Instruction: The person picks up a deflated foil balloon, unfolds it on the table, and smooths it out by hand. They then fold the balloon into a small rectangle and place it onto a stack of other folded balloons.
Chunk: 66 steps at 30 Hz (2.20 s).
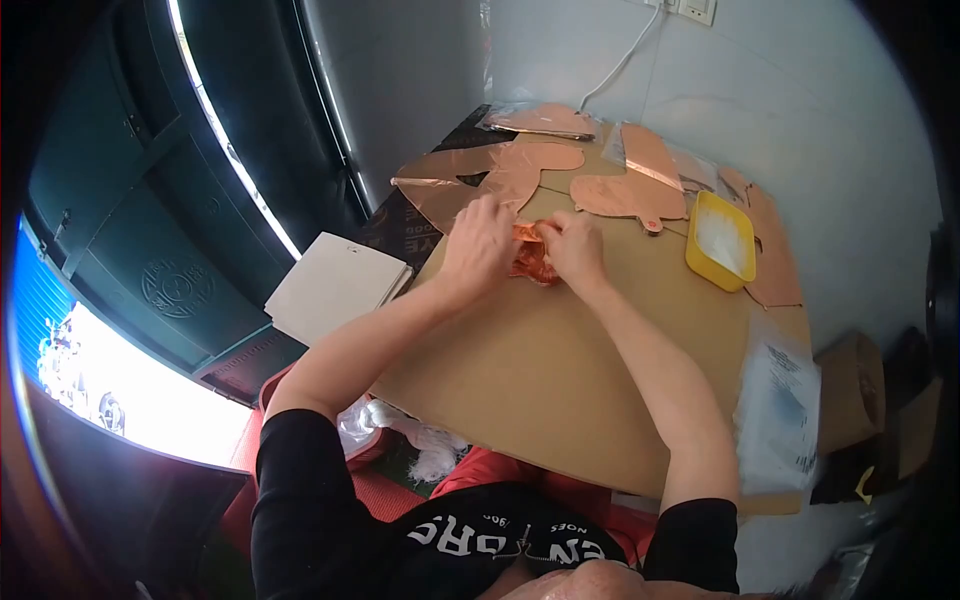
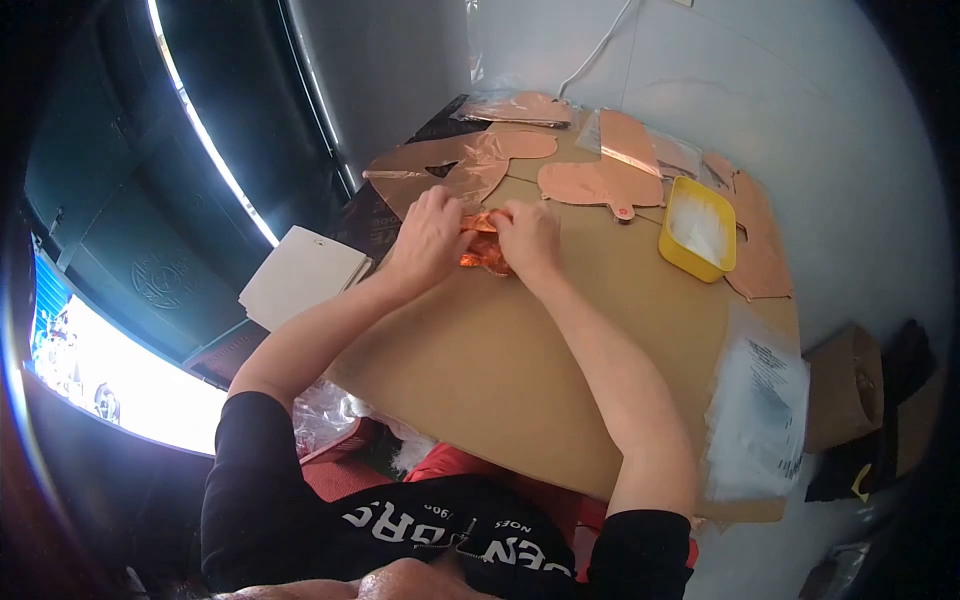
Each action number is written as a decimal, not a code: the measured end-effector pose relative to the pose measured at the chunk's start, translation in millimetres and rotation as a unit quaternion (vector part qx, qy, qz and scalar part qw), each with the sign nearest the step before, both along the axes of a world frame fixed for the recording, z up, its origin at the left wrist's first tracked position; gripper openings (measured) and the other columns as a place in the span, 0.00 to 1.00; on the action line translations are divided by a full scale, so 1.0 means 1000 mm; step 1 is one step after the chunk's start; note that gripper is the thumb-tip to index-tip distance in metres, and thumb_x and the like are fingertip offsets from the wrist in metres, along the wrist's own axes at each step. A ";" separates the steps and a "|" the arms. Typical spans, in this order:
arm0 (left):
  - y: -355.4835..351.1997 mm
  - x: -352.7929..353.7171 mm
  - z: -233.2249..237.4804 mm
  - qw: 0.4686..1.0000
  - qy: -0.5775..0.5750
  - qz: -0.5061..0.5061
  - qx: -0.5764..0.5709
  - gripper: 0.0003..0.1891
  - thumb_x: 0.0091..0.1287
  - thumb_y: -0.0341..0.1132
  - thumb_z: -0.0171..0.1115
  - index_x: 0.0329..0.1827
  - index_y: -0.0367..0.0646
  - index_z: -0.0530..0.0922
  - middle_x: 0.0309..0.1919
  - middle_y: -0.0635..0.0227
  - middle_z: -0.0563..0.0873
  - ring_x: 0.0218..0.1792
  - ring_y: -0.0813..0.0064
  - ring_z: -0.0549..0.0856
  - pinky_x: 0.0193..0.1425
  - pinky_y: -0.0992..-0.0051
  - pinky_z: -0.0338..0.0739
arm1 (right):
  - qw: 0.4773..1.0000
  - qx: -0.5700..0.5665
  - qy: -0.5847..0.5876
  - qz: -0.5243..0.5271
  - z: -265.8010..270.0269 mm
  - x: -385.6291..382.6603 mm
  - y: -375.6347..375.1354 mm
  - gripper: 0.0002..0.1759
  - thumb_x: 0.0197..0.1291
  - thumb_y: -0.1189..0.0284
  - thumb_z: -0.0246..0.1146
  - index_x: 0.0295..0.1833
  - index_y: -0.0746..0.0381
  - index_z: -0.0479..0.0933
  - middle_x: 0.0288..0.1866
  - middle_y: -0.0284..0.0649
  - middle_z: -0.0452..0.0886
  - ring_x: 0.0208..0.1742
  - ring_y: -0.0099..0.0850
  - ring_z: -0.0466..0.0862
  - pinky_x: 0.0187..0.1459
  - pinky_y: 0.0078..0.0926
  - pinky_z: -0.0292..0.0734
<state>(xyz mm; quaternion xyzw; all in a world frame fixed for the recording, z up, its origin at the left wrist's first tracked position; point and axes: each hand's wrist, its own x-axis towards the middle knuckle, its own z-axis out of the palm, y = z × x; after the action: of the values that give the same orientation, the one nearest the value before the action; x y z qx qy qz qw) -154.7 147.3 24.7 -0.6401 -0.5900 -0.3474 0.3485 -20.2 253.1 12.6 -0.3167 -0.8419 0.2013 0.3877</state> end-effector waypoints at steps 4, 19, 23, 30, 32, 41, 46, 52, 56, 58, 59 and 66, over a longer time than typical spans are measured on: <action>-0.017 0.022 -0.002 0.974 0.004 -0.072 -0.216 0.06 0.58 0.28 0.60 0.36 0.35 0.78 0.32 0.57 0.80 0.38 0.53 0.82 0.51 0.61 0.76 | 0.991 -0.024 0.132 0.030 0.001 -0.004 0.009 0.09 0.58 0.69 0.67 0.34 0.65 0.84 0.24 0.50 0.83 0.25 0.47 0.83 0.34 0.45 0.77; 0.123 -0.133 -0.080 0.962 -0.134 -0.023 -0.235 0.16 0.64 0.38 0.56 0.46 0.39 0.87 0.52 0.51 0.87 0.54 0.51 0.85 0.60 0.59 0.77 | 0.988 0.106 0.031 0.103 0.001 0.016 -0.009 0.06 0.62 0.77 0.63 0.43 0.65 0.81 0.34 0.41 0.83 0.36 0.33 0.82 0.42 0.31 0.76; 0.118 -0.139 -0.084 0.969 -0.074 -0.034 -0.232 0.15 0.64 0.38 0.57 0.44 0.40 0.88 0.50 0.52 0.87 0.53 0.53 0.85 0.59 0.59 0.78 | 0.987 -0.069 0.095 0.111 0.000 0.019 -0.008 0.09 0.66 0.75 0.60 0.47 0.66 0.82 0.34 0.41 0.84 0.34 0.26 0.81 0.38 0.28 0.76; -0.005 -0.025 0.038 0.839 0.084 0.190 -0.502 0.08 0.56 0.33 0.64 0.32 0.39 0.87 0.41 0.49 0.88 0.49 0.60 0.88 0.41 0.60 0.84 | 0.980 -0.135 0.063 0.131 -0.006 0.016 -0.001 0.11 0.66 0.70 0.60 0.48 0.63 0.84 0.31 0.48 0.85 0.32 0.43 0.85 0.37 0.37 0.78; -0.039 0.016 0.068 0.830 0.047 0.177 -0.527 0.06 0.55 0.30 0.62 0.28 0.39 0.85 0.38 0.47 0.87 0.46 0.61 0.88 0.37 0.63 0.84 | 0.980 -0.129 0.048 0.143 -0.011 0.012 0.001 0.12 0.67 0.69 0.60 0.49 0.62 0.84 0.33 0.50 0.84 0.35 0.45 0.84 0.40 0.38 0.78; -0.017 0.003 0.000 0.910 0.087 -0.063 -0.401 0.08 0.59 0.28 0.58 0.35 0.31 0.81 0.35 0.50 0.85 0.42 0.53 0.85 0.46 0.59 0.82 | 0.985 -0.053 0.021 0.161 0.000 0.010 -0.010 0.11 0.66 0.69 0.61 0.50 0.59 0.85 0.36 0.54 0.84 0.40 0.48 0.83 0.45 0.43 0.77; 0.021 -0.017 -0.001 0.886 0.045 0.047 -0.459 0.13 0.56 0.37 0.68 0.41 0.41 0.83 0.43 0.55 0.87 0.50 0.57 0.85 0.52 0.63 0.80 | 0.982 0.026 0.062 0.178 -0.004 0.007 -0.007 0.10 0.64 0.70 0.63 0.48 0.58 0.86 0.35 0.51 0.85 0.39 0.46 0.83 0.43 0.43 0.77; 0.073 -0.068 -0.053 0.990 -0.005 -0.009 -0.144 0.12 0.56 0.41 0.68 0.41 0.48 0.84 0.40 0.67 0.87 0.44 0.62 0.87 0.49 0.64 0.80 | 0.977 -0.041 0.037 0.204 0.003 0.013 -0.012 0.10 0.67 0.70 0.61 0.47 0.62 0.86 0.33 0.48 0.85 0.35 0.42 0.84 0.42 0.39 0.79; 0.048 -0.038 -0.037 0.964 0.105 0.043 -0.239 0.10 0.58 0.39 0.65 0.36 0.43 0.85 0.36 0.60 0.88 0.40 0.60 0.88 0.44 0.63 0.82 | 0.976 -0.059 0.097 0.188 -0.004 0.015 -0.006 0.12 0.69 0.71 0.58 0.49 0.64 0.85 0.33 0.46 0.85 0.34 0.32 0.84 0.40 0.30 0.77; 0.024 -0.003 0.003 0.906 0.055 0.068 -0.413 0.09 0.57 0.34 0.63 0.31 0.37 0.85 0.29 0.52 0.88 0.33 0.55 0.89 0.37 0.60 0.83 | 0.963 -0.096 0.170 0.186 -0.012 0.011 0.005 0.12 0.70 0.72 0.57 0.50 0.64 0.84 0.33 0.44 0.85 0.34 0.25 0.83 0.39 0.26 0.76; 0.014 0.006 0.015 0.910 0.045 0.078 -0.405 0.08 0.57 0.34 0.62 0.30 0.37 0.85 0.28 0.52 0.88 0.32 0.54 0.89 0.37 0.60 0.83 | 0.961 -0.118 0.182 0.170 -0.009 0.013 0.007 0.12 0.70 0.72 0.57 0.50 0.65 0.84 0.33 0.42 0.85 0.34 0.23 0.81 0.39 0.25 0.75; -0.009 -0.009 0.044 0.909 -0.013 0.186 -0.374 0.15 0.63 0.41 0.60 0.29 0.37 0.85 0.28 0.50 0.87 0.31 0.50 0.89 0.35 0.57 0.83 | 0.938 -0.200 0.240 0.150 0.015 0.022 0.006 0.14 0.72 0.70 0.57 0.52 0.69 0.82 0.33 0.29 0.80 0.37 0.17 0.74 0.40 0.20 0.72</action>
<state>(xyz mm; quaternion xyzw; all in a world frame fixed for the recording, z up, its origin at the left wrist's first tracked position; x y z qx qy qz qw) -164.1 138.6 68.8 -0.5971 -0.7899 -0.0390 0.1343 1.4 259.3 27.5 -0.1998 -0.7042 0.4915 0.4718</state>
